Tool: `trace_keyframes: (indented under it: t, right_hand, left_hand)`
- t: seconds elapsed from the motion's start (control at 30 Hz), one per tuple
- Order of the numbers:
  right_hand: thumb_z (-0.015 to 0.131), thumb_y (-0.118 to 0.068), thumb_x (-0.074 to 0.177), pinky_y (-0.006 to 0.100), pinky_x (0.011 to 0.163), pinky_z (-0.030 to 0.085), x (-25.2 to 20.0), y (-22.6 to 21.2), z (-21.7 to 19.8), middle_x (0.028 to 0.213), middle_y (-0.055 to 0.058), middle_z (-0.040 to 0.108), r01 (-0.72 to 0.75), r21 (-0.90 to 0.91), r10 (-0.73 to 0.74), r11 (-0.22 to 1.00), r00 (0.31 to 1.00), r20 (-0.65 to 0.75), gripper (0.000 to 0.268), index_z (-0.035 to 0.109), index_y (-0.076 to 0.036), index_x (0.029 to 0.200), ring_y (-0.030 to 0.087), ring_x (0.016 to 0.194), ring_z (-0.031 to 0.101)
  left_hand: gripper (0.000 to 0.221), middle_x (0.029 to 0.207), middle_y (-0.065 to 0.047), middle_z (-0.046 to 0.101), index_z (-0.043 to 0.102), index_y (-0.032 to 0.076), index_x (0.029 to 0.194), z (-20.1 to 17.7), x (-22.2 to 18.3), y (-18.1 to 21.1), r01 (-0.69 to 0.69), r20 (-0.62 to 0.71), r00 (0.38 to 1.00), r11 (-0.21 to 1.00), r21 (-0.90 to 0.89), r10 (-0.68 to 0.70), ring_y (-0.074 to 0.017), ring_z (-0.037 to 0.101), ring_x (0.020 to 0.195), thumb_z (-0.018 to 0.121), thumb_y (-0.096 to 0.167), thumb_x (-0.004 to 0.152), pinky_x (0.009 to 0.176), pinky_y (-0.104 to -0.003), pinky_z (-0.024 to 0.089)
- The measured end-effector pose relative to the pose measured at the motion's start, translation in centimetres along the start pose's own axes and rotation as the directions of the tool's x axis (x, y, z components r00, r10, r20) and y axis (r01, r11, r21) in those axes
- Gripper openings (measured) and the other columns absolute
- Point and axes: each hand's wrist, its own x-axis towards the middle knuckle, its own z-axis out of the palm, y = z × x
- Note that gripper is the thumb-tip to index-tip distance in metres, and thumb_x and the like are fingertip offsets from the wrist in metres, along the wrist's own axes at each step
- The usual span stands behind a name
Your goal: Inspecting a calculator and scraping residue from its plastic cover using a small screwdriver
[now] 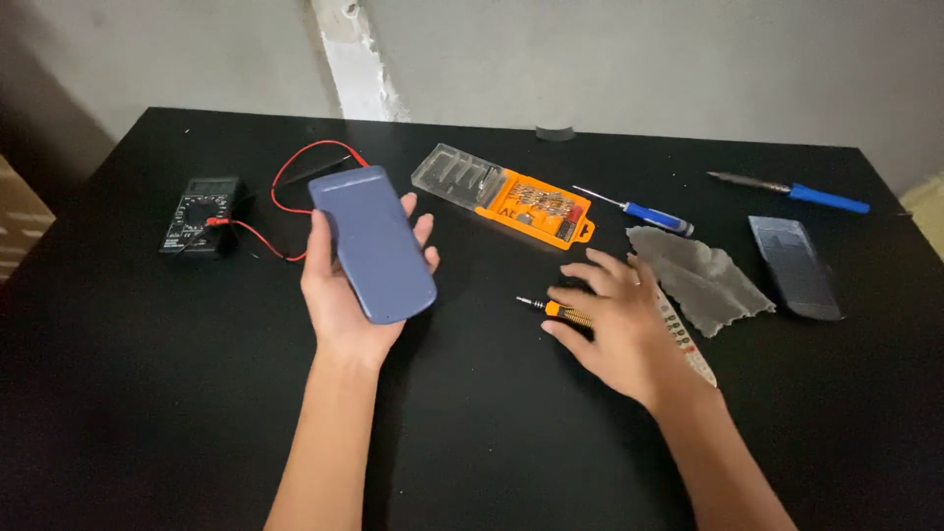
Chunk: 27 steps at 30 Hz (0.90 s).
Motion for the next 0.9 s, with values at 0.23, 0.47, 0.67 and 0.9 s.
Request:
trace_keyframes:
  t: [0.23,0.47,0.67,0.9]
  right_hand:
    - [0.076,-0.033,0.088,0.058,0.121,0.030,0.7,0.4,1.4,0.120,-0.006,0.075,-0.113,-0.044,0.113,0.993,0.994,0.004,0.018,0.081,-0.026,0.103,0.020,0.133,0.059]
    - [0.075,-0.034,0.096,0.038,0.077,0.054,2.3,5.0,0.5,0.089,-0.003,0.078,-0.487,0.141,0.503,0.862,0.857,-0.111,0.016,0.079,-0.024,0.109,0.018,0.074,0.071]
    - [0.065,-0.044,0.092,0.044,0.091,0.053,5.5,9.0,2.3,0.094,-0.002,0.080,-0.571,-0.144,0.583,0.808,0.811,0.051,0.026,0.083,-0.030,0.104,0.029,0.094,0.075]
    - [0.064,-0.044,0.096,0.041,0.083,0.051,8.1,10.8,4.2,0.093,0.001,0.080,-0.497,-0.339,0.553,0.799,0.828,0.088,0.027,0.081,-0.029,0.112,0.026,0.086,0.076]
  left_hand:
    - [0.062,0.135,-0.012,0.066,0.060,0.015,0.132,0.3,-0.2,-0.3,-0.049,-0.065,0.997,0.998,0.029,0.051,-0.0315,0.069,0.108,0.055,0.060,0.089,0.083,-0.045,0.057]
    - [0.065,0.137,-0.010,0.066,0.058,0.019,0.135,1.4,-0.4,-0.7,-0.006,-0.175,0.984,0.993,0.114,0.026,-0.0295,0.068,0.108,0.051,0.064,0.088,0.083,-0.042,0.055]
    - [0.064,0.136,-0.010,0.066,0.059,0.019,0.134,1.2,-0.2,-0.8,-0.011,-0.178,0.983,0.991,0.130,0.034,-0.0306,0.068,0.107,0.051,0.064,0.089,0.082,-0.043,0.056]
    - [0.067,0.136,-0.013,0.064,0.056,0.018,0.138,0.9,0.3,-0.8,-0.035,-0.176,0.982,0.983,0.181,0.068,-0.0313,0.065,0.107,0.048,0.064,0.090,0.082,-0.043,0.054]
